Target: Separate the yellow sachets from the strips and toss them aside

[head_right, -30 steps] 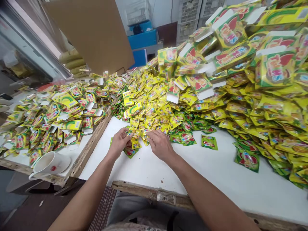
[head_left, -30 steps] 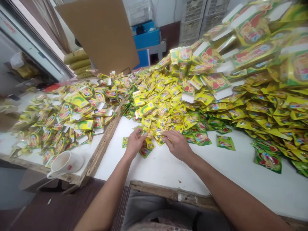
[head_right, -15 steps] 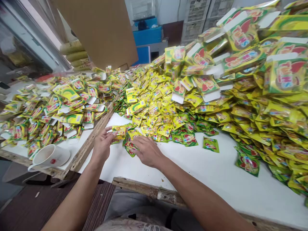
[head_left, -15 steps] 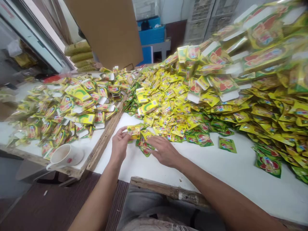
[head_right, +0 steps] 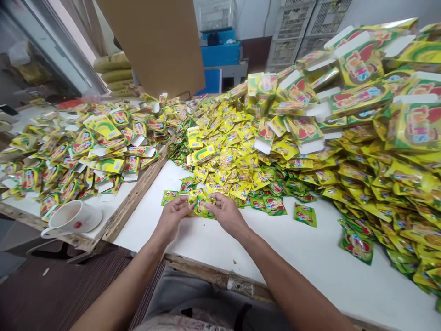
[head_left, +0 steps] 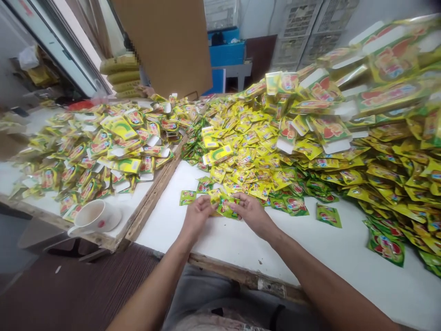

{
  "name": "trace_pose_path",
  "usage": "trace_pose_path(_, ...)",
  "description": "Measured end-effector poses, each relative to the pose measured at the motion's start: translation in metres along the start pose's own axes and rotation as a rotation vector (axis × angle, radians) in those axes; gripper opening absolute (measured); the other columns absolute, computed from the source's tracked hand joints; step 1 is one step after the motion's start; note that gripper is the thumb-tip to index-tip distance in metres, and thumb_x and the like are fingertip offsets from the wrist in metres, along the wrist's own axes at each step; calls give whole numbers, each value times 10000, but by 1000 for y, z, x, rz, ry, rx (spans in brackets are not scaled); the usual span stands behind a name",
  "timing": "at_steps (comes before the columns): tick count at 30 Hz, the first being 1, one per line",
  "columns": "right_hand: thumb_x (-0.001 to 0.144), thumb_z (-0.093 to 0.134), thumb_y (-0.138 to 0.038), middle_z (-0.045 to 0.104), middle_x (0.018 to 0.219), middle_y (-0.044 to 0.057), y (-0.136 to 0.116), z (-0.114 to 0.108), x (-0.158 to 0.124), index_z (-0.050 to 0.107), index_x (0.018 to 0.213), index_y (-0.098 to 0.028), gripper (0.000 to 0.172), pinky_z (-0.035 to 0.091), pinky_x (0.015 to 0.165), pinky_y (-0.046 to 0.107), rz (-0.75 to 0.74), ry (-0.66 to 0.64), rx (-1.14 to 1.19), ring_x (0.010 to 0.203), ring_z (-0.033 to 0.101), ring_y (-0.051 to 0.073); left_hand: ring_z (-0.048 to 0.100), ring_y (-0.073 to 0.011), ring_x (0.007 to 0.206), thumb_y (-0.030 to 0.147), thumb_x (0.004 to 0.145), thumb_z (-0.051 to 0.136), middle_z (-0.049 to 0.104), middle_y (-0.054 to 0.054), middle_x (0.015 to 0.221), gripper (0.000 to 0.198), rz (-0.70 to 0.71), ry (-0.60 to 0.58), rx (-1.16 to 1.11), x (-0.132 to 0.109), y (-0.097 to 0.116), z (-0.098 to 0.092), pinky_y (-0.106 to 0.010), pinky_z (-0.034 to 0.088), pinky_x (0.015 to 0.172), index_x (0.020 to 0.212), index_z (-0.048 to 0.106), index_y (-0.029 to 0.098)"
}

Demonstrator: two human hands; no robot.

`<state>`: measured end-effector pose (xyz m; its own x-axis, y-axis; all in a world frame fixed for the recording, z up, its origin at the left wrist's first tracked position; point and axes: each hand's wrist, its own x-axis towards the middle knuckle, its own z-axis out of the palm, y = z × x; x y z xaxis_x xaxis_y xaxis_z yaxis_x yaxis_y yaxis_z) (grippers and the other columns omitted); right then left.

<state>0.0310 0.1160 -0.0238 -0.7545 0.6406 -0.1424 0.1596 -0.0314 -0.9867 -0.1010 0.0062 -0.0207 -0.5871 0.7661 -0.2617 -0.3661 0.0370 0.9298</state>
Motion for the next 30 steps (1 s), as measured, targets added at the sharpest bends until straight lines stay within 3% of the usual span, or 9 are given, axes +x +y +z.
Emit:
trace_pose_path(7, 727, 614, -429, 489, 563, -43, 12, -5, 1, 608, 861, -194, 270, 401, 533, 246, -105, 189, -172, 555, 482, 127, 599, -118, 650, 291, 551, 811, 661, -2, 685, 344, 20, -64, -13, 1, -11, 30, -235, 454, 673, 802, 626, 144)
trace_pose_path(12, 681, 655, -474, 634, 810, 32, 1, -16, 1, 580, 1000, -174, 445, 485, 687, 294, -62, 214, 52, 741, 593, 169, 607, -117, 631, 242, 534, 818, 680, -7, 697, 343, 32, -95, -37, 14, -4, 41, -238, 466, 665, 799, 618, 155)
trace_pose_path(16, 683, 640, -473, 644, 735, 29, -14, -27, -3, 603, 924, -165, 393, 482, 631, 287, -24, 116, 137, 723, 606, 188, 610, -134, 632, 263, 535, 815, 678, -21, 693, 306, 31, -288, 157, 27, 17, 48, -251, 470, 659, 758, 637, 154)
trace_pose_path(19, 718, 582, -465, 582, 614, -2, -19, -35, -4, 602, 823, -173, 310, 434, 550, 264, -57, 263, 38, 635, 567, 177, 627, -162, 687, 323, 564, 792, 690, -55, 795, 343, 69, -369, 417, 53, 50, 49, -269, 474, 672, 830, 660, 152)
trace_pose_path(20, 725, 564, -459, 539, 571, -19, -18, -38, -3, 594, 789, -179, 288, 408, 528, 255, -69, 319, -19, 592, 534, 163, 634, -169, 707, 357, 598, 764, 692, -58, 818, 344, 113, -298, 530, 67, 64, 49, -269, 473, 672, 857, 657, 158)
trace_pose_path(22, 730, 536, -451, 422, 501, -55, -16, -42, -2, 564, 722, -192, 261, 340, 481, 239, -82, 414, -146, 507, 432, 129, 648, -200, 770, 415, 673, 686, 695, -67, 834, 309, 207, -25, 767, 99, 93, 48, -284, 471, 695, 854, 643, 168)
trace_pose_path(25, 744, 503, -454, 314, 478, -77, -13, -43, -2, 529, 699, -205, 254, 261, 446, 233, -93, 452, -253, 457, 316, 108, 622, -323, 958, 451, 678, 657, 695, -141, 889, 308, 222, 354, 993, 150, 126, 50, -371, 450, 780, 765, 615, 159)
trace_pose_path(27, 760, 487, -447, 325, 486, -74, -12, -42, -2, 535, 730, -206, 248, 251, 448, 235, -103, 422, -272, 460, 314, 112, 535, -412, 1103, 450, 611, 709, 663, -219, 1011, 371, 205, 440, 1003, 178, 133, 54, -436, 417, 832, 790, 601, 144)
trace_pose_path(30, 777, 480, -447, 347, 494, -64, -12, -40, -3, 543, 748, -206, 251, 234, 448, 240, -112, 395, -297, 468, 318, 118, 417, -466, 1218, 399, 473, 794, 591, -299, 1135, 523, 205, 475, 934, 204, 126, 61, -470, 387, 867, 867, 581, 128)
